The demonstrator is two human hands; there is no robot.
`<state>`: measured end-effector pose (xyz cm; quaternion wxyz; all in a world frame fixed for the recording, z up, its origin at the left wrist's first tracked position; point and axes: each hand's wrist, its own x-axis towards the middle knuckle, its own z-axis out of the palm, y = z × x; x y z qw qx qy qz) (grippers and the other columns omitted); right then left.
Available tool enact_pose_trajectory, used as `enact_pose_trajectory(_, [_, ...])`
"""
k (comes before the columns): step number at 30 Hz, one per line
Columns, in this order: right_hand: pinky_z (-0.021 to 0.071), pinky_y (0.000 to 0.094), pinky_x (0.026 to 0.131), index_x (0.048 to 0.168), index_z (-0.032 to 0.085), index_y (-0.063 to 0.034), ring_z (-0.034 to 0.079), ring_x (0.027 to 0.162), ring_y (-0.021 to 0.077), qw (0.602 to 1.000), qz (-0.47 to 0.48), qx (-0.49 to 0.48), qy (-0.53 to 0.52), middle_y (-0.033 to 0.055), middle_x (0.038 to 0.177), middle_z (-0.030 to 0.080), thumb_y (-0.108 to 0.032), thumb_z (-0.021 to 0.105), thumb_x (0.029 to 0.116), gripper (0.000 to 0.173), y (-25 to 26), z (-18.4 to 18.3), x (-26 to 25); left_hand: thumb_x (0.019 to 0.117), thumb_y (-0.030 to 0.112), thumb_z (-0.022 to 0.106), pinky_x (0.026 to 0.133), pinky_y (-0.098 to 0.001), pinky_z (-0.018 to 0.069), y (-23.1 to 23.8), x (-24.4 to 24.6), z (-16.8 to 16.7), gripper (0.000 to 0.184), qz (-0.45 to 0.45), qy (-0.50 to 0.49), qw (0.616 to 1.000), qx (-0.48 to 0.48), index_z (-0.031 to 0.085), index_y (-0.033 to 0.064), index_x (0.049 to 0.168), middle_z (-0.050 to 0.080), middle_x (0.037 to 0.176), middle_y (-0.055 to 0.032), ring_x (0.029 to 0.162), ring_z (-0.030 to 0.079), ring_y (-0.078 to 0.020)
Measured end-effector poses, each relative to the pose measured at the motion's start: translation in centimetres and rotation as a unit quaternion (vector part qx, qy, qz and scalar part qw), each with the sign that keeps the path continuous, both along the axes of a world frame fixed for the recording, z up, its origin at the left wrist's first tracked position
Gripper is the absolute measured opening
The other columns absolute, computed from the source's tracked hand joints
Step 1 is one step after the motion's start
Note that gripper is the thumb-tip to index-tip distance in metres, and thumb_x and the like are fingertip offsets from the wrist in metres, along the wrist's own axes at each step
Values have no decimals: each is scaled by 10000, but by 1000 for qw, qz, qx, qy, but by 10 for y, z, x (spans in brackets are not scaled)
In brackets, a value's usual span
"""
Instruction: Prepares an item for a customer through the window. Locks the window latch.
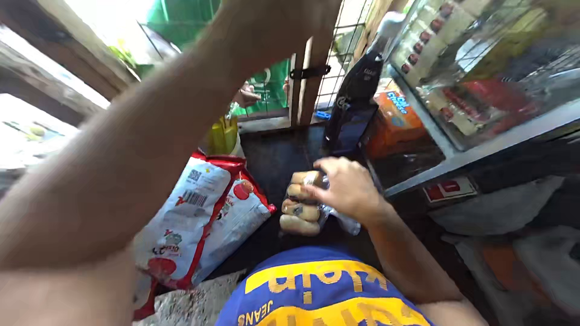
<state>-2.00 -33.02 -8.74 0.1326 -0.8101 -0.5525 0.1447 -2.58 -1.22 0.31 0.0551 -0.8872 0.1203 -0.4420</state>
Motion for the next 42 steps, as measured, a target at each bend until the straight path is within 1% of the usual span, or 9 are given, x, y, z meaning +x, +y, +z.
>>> enact_pose_trajectory(2, [379,609,1113,1394,606,-96,594,1254,363,997,28,-66,6,161,1287,674,-616,655,916,708,-7,-11,1,1117,226,367,988,-571,465,-76,-69,26,341,140,146,979,-17,629,27,1209,632,1176,-205,1139,605,-388])
enact_pose_trajectory(5, [257,613,1205,1504,498,-100,564,1315,338,996,75,-38,36,160,1359,633,-496,706,922,734,-10,-21,5,1118,196,333,1030,-400,508,-141,-101,11,368,119,159,921,-335,566,-9,1316,573,1323,-162,1217,587,-207])
enact_pose_trajectory(9, [490,547,1011,1455,543,-110,639,1153,349,987,99,89,86,187,1282,636,-251,809,795,726,-13,-36,-6,1124,254,330,1065,-360,476,-160,-88,-11,418,18,3,770,-638,445,46,1467,564,1346,-76,1264,550,-146])
enact_pose_trajectory(14, [574,434,928,1415,558,11,679,1068,321,940,159,231,197,233,1261,639,29,689,881,550,-20,-49,-9,1128,252,256,1098,-344,385,-156,-45,-16,405,15,-146,735,-662,412,-4,1400,519,1335,-78,1270,477,-111])
enact_pose_trajectory(24, [590,234,749,1176,718,-15,687,835,95,902,67,353,239,98,1049,716,-140,613,1007,235,-68,-27,25,1122,158,248,1079,-295,406,-152,10,-48,378,6,-202,766,-610,470,-84,1308,508,1397,-204,1287,502,-148])
enact_pose_trajectory(27, [581,196,729,1159,724,-13,673,807,57,891,27,396,220,78,1021,716,-127,629,995,221,-76,-20,31,1131,68,191,1178,-333,317,-191,-19,13,390,112,-24,645,-755,378,-17,1462,371,1586,-73,1424,376,-97])
enact_pose_trajectory(30, [574,184,740,1137,739,-19,670,808,54,889,-13,424,172,78,995,715,-127,633,990,211,-81,-11,39,1115,188,279,1147,-338,376,-193,-21,-48,363,-24,-177,750,-637,457,-44,1330,463,1487,-139,1380,443,-124])
enact_pose_trajectory(34, [584,216,757,1135,744,-43,677,824,78,896,-44,432,92,72,994,708,-116,627,981,207,-76,-1,48,1123,239,295,1135,-332,390,-216,-64,-53,293,-28,-150,743,-652,501,75,1252,517,1473,3,1363,468,-71])
enact_pose_trajectory(42, [601,398,806,1122,742,-25,716,897,233,913,-60,403,3,133,1016,723,-39,630,965,194,-33,6,67,1111,175,340,1086,-291,434,-206,-78,-56,257,-17,-135,795,-591,545,27,1154,544,1394,-21,1290,513,-57])
